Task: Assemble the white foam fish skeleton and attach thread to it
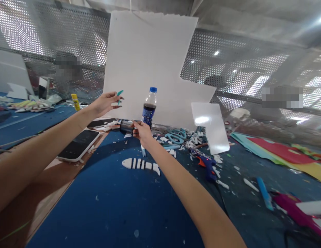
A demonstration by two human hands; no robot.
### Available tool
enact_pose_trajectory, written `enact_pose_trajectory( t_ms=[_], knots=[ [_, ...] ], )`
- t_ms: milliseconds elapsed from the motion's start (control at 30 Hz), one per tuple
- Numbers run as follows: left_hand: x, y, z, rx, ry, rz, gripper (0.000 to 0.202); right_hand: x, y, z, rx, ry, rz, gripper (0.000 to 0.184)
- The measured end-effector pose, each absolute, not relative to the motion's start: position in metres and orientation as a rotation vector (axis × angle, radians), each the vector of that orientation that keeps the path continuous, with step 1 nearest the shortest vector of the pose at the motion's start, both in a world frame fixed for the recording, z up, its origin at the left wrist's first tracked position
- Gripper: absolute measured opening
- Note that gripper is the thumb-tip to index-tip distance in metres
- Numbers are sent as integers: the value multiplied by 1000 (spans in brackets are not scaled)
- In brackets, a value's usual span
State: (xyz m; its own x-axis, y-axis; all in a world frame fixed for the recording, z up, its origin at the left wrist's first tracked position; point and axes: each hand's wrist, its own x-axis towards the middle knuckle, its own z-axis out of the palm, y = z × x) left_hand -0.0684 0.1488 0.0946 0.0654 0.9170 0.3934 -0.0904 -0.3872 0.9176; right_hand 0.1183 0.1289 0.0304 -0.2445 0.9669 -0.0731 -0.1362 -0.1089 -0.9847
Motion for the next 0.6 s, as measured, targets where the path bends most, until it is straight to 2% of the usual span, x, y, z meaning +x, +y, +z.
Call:
enact_pose_trajectory(
  t_ms=[267, 600],
  knots=[
    [-67, 138, 98, 1274, 736, 1413, 11, 119, 131, 27, -1008, -1149, 1507, 31],
    [-69, 138, 102, 1073, 719, 1444, 18, 120, 134, 24, -989, -1239, 1566, 30]
  ],
)
